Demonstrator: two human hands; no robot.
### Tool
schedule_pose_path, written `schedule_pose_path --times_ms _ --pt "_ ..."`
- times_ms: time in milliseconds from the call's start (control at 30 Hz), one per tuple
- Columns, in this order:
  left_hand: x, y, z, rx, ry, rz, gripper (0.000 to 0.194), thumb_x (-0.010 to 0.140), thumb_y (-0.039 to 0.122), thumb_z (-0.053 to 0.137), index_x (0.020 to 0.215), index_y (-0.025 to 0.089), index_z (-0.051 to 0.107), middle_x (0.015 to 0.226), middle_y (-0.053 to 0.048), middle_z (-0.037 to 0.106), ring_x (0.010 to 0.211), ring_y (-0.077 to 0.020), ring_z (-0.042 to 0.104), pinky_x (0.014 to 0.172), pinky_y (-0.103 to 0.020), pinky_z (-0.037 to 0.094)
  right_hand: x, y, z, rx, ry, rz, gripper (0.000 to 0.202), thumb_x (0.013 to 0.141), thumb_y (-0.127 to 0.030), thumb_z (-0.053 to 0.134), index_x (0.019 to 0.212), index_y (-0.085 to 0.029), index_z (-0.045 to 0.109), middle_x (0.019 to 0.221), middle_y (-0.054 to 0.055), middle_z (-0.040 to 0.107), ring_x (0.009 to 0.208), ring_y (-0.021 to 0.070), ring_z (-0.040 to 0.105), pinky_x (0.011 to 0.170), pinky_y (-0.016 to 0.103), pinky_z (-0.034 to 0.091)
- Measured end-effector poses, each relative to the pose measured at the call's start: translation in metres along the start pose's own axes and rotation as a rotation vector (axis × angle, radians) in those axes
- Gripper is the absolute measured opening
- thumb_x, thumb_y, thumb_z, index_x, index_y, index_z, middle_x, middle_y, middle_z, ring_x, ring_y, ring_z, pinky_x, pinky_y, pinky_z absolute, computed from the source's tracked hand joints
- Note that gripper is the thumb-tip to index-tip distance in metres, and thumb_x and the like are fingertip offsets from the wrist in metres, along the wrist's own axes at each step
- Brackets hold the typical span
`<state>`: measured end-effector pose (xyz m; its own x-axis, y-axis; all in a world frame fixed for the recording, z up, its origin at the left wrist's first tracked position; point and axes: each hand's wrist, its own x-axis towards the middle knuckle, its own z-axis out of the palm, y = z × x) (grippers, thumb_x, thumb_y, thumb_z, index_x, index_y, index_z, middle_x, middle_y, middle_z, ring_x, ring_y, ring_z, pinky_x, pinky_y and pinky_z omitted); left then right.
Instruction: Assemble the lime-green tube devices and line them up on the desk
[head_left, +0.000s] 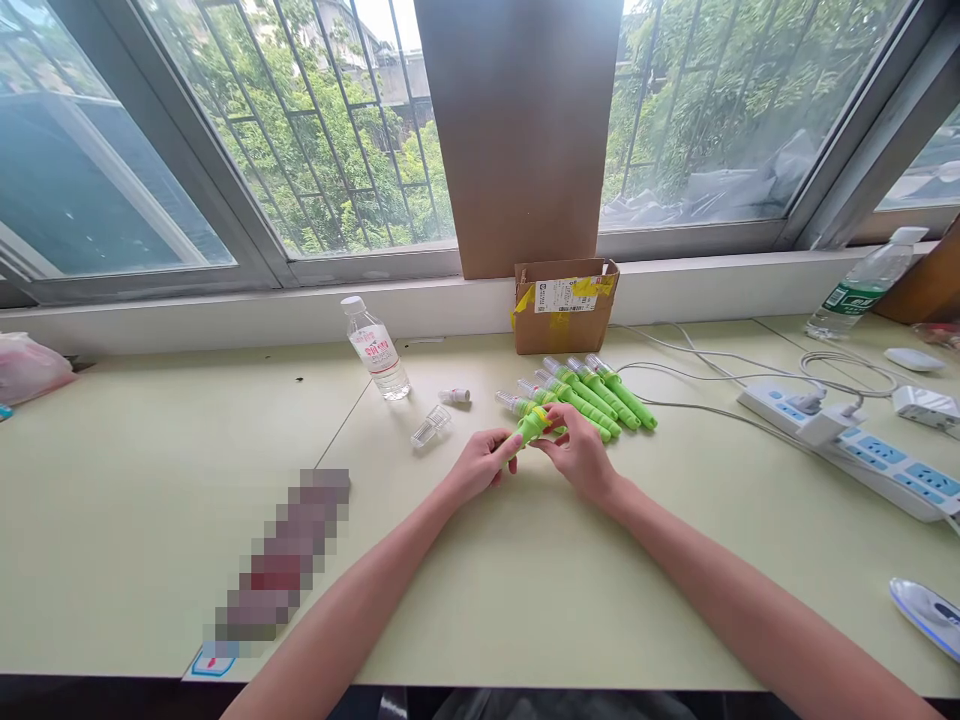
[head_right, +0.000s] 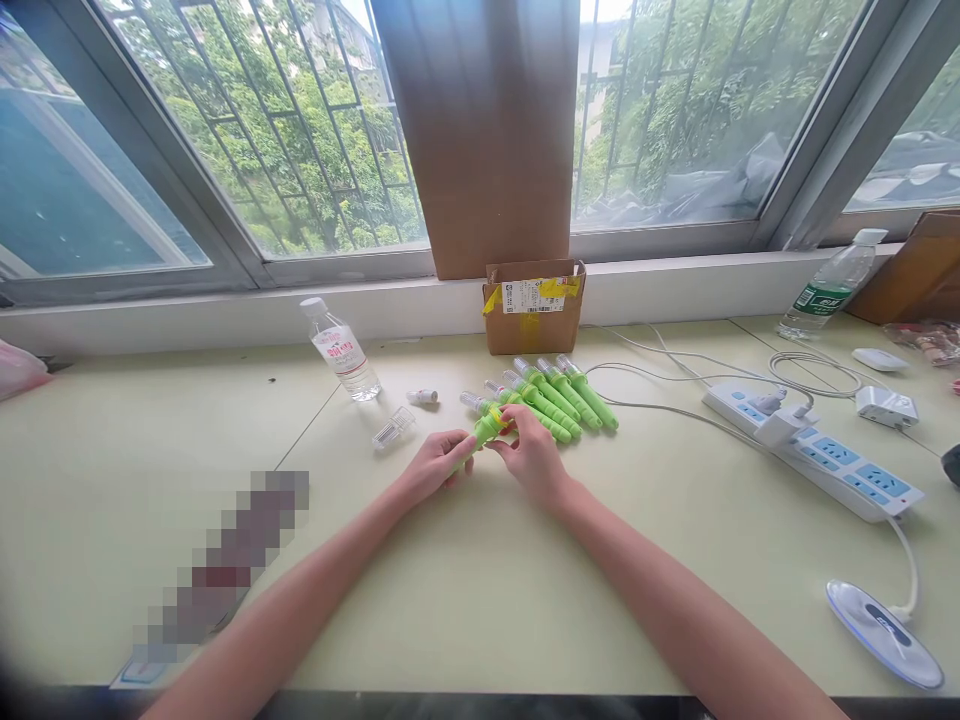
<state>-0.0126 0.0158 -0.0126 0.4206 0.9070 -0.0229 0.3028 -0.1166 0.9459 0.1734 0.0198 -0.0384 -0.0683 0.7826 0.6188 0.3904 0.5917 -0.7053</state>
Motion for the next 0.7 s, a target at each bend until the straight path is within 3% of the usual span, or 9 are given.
schedule_pose_path --times_ms 233,467,567,700 --pt "0.0005 0.0002 -0.0008 -0.017 -0.008 -0.029 0.044 0.085 0.057 0.048 0.084 0.014 0.06 0.064 0.001 0.059 0.037 -0.0046 0.04 0.036 -0.019 0.03 0.0016 0.0038 -0.0026 -0.052 -0.014 -0.09 0.014 0.085 -0.027 0.057 0.091 -0.022 0.046 0.106 0.01 0.062 0.071 0.0175 0.064 0.051 0.03 0.055" --pt "-0.0005 0.005 -0.0013 -0.026 -0.031 -0.016 0.045 0.084 0.057 0.047 0.081 0.014 0.06 0.068 -0.001 0.062 0.041 -0.0064 0.046 0.038 -0.02 0.034 -0.0003 0.004 -0.0031 -0.034 0.022 -0.105 0.012 0.085 -0.026 0.059 0.086 -0.022 0.048 0.106 0.009 0.063 0.07 0.0155 0.064 0.052 0.029 0.056" --pt "-0.0002 0.0065 -0.0001 -0.009 -0.03 0.0 0.046 0.085 0.058 0.046 0.073 0.015 0.058 0.062 0.001 0.056 0.044 -0.0075 0.048 0.039 -0.02 0.034 -0.001 0.0038 -0.0041 -0.038 0.045 -0.118 0.011 0.085 -0.026 0.06 0.084 -0.022 0.049 0.106 0.009 0.063 0.07 0.0151 0.064 0.052 0.029 0.056" --pt "-0.0004 0.0086 0.0027 0.009 0.001 -0.014 0.042 0.084 0.057 0.048 0.074 0.017 0.053 0.057 0.005 0.049 0.039 -0.0049 0.039 0.037 -0.02 0.03 -0.0014 0.0042 -0.0043 -0.038 0.051 -0.131 0.011 0.085 -0.026 0.06 0.084 -0.022 0.05 0.107 0.009 0.063 0.067 0.0143 0.064 0.051 0.028 0.056"
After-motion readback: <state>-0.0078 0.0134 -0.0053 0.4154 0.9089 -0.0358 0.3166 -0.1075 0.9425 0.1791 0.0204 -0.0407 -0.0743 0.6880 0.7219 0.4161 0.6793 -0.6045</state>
